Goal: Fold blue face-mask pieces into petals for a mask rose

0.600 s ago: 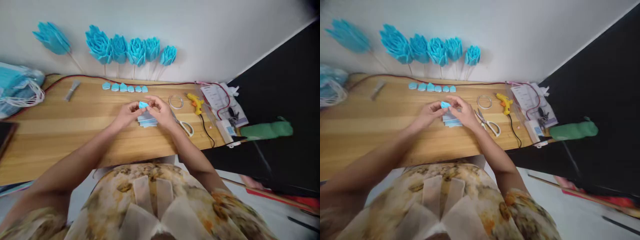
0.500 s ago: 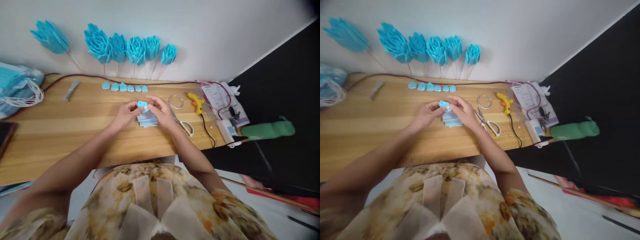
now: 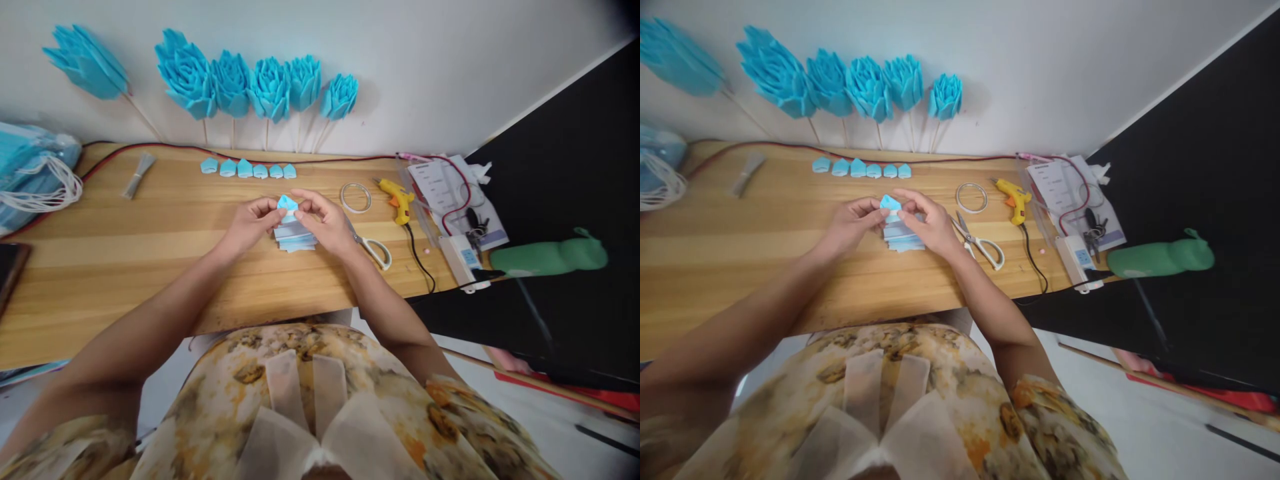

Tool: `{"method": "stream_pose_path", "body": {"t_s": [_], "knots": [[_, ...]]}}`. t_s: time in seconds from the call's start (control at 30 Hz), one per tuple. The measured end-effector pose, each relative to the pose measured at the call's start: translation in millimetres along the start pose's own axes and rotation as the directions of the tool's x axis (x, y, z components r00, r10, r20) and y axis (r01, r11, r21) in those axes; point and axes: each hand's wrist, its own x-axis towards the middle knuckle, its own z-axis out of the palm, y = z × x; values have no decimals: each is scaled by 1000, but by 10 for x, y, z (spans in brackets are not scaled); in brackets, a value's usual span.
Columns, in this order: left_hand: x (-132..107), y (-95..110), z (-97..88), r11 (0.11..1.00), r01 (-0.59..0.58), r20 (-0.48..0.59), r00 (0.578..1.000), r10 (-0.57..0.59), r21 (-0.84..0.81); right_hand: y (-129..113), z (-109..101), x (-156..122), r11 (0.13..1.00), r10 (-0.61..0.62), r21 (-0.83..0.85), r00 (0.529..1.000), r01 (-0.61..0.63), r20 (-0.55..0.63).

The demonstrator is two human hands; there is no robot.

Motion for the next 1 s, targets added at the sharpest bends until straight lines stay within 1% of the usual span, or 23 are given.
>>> {"method": "stream_pose_path", "body": {"t_s": [0.13, 0.27, 0.3, 0.37, 0.43, 0.47, 0.5, 0.57, 0.67, 0.83, 1.0], "knots": [[8, -6, -10, 1000, 17, 2, 1000, -17, 0, 13, -4, 0, 1000, 10, 12, 999, -9, -34], [16, -17, -12, 999, 18, 5, 1000, -18, 30, 22, 2, 8, 999, 3, -33, 999, -5, -49], [18, -20, -11, 999, 17, -3, 1000, -17, 37, 15, 7, 7, 998, -15, -55, 998, 11, -68], [21, -22, -8, 999, 14, -29, 1000, -12, 50, -12, 23, -1, 989, -83, -135, 986, 63, -146], [22, -22, -4, 998, 7, -54, 999, -4, 62, -48, 39, -15, 960, -173, -255, 958, 113, -229], [22, -22, -2, 998, 2, -64, 998, 2, 68, -64, 46, -23, 938, -215, -319, 946, 132, -241], [21, -23, -1, 997, -4, -70, 997, 9, 74, -77, 52, -29, 913, -250, -379, 941, 151, -228], [18, -25, -2, 996, -17, -75, 997, 23, 89, -88, 62, -37, 861, -298, -473, 940, 189, -168], [14, -35, -5, 993, -38, -64, 997, 46, 108, -80, 73, -37, 809, -315, -549, 943, 207, -109], [5, -37, 2, 991, -74, -27, 997, 78, 109, -85, 95, -41, 804, -254, -572, 963, 162, -85], [-19, -3, 22, 988, -93, -14, 995, 95, 127, -85, 115, -42, 831, -252, -529, 965, 174, -78]]}}
